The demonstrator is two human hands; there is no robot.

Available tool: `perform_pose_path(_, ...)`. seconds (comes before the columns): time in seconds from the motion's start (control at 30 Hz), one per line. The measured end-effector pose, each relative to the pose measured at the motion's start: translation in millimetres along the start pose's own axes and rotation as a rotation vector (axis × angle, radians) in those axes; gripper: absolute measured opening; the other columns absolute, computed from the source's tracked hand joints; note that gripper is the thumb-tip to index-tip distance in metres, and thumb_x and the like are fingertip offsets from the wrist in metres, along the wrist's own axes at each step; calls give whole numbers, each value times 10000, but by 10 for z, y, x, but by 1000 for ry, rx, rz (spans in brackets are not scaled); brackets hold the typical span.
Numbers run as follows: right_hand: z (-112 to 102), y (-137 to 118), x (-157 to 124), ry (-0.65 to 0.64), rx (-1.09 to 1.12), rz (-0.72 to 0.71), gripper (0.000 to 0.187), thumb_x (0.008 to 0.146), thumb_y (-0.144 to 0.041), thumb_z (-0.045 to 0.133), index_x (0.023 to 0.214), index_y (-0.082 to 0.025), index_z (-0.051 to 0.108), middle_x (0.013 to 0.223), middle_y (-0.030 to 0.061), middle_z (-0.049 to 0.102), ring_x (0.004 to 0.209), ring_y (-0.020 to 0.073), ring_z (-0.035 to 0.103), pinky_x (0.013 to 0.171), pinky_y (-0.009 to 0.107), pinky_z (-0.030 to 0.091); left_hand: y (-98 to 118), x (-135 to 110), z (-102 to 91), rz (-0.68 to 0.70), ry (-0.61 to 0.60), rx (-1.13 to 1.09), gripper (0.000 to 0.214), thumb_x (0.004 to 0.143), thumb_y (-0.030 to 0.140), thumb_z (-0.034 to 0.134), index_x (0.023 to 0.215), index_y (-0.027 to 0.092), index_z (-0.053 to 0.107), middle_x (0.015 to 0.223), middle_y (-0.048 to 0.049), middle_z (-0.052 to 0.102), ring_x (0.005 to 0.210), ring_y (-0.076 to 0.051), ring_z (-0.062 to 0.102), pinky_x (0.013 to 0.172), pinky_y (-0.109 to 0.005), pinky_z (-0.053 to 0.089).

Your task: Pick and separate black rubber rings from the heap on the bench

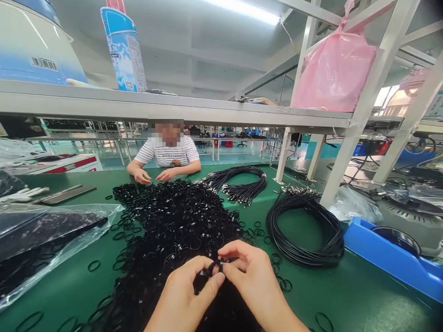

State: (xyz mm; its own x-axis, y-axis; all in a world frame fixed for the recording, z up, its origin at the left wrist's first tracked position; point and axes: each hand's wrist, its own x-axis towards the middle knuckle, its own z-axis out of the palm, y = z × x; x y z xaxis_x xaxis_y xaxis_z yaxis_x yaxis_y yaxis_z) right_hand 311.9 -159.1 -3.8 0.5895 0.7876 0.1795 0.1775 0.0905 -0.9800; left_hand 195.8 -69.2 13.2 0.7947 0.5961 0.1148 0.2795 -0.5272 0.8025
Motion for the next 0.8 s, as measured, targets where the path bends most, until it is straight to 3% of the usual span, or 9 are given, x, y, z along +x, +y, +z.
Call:
perform_pose_path(0.07, -9, -43, -19, 14, -107, -41, 240, 723, -61, 551, 848, -226, 671, 824, -21, 682, 713, 136, 641, 663, 234, 493, 3, 4, 3, 35, 22, 39, 217, 795, 369, 538, 681, 190, 587, 642, 23, 568, 607, -135, 500, 560, -204, 390)
perform_pose_path(0.23, -101, -93, 4, 72, -284, -198, 309, 730, 4, 513, 841, -241, 666, 828, -40, 669, 771, 127, 622, 722, 227, 470, 9, 28, -1, -124, -101, -40, 253, 796, 419, 499, 671, 202, 464, 468, 102, 348, 367, -74, 322, 378, -177, 247)
perform_pose_path(0.37, -225, -93, 74, 147, -348, -291, 336, 742, 26, 473, 869, -235, 641, 871, -38, 655, 792, 120, 602, 740, 224, 453, 3, 39, -69, -138, -148, -79, 291, 781, 459, 529, 663, 203, 454, 418, 115, 312, 354, -74, 313, 394, -176, 241)
perform_pose_path(0.57, -327, -92, 148, 96, -395, -200, 225, 772, -57, 526, 816, -229, 665, 797, -29, 674, 751, 145, 611, 719, 261, 452, 33, 52, -226, -185, -167, 3, 339, 758, 508, 572, 736, 171, 584, 395, 98, 356, 377, -81, 332, 432, -180, 249)
perform_pose_path(0.67, -330, -83, 137, 45, -466, -199, 258, 822, -80, 492, 855, -247, 685, 864, -28, 698, 832, 160, 614, 772, 284, 443, 43, 55, -254, -199, -185, 12, 426, 770, 552, 538, 924, 161, 611, 420, 92, 381, 386, -92, 379, 439, -185, 278)
perform_pose_path(0.8, -346, -71, 123, 32, -500, -245, 331, 837, -30, 437, 886, -248, 682, 939, -21, 688, 881, 149, 603, 808, 283, 439, 3, 58, -261, -176, -197, -65, 495, 756, 533, 573, 1093, 171, 571, 626, 43, 544, 382, -70, 424, 416, -188, 316)
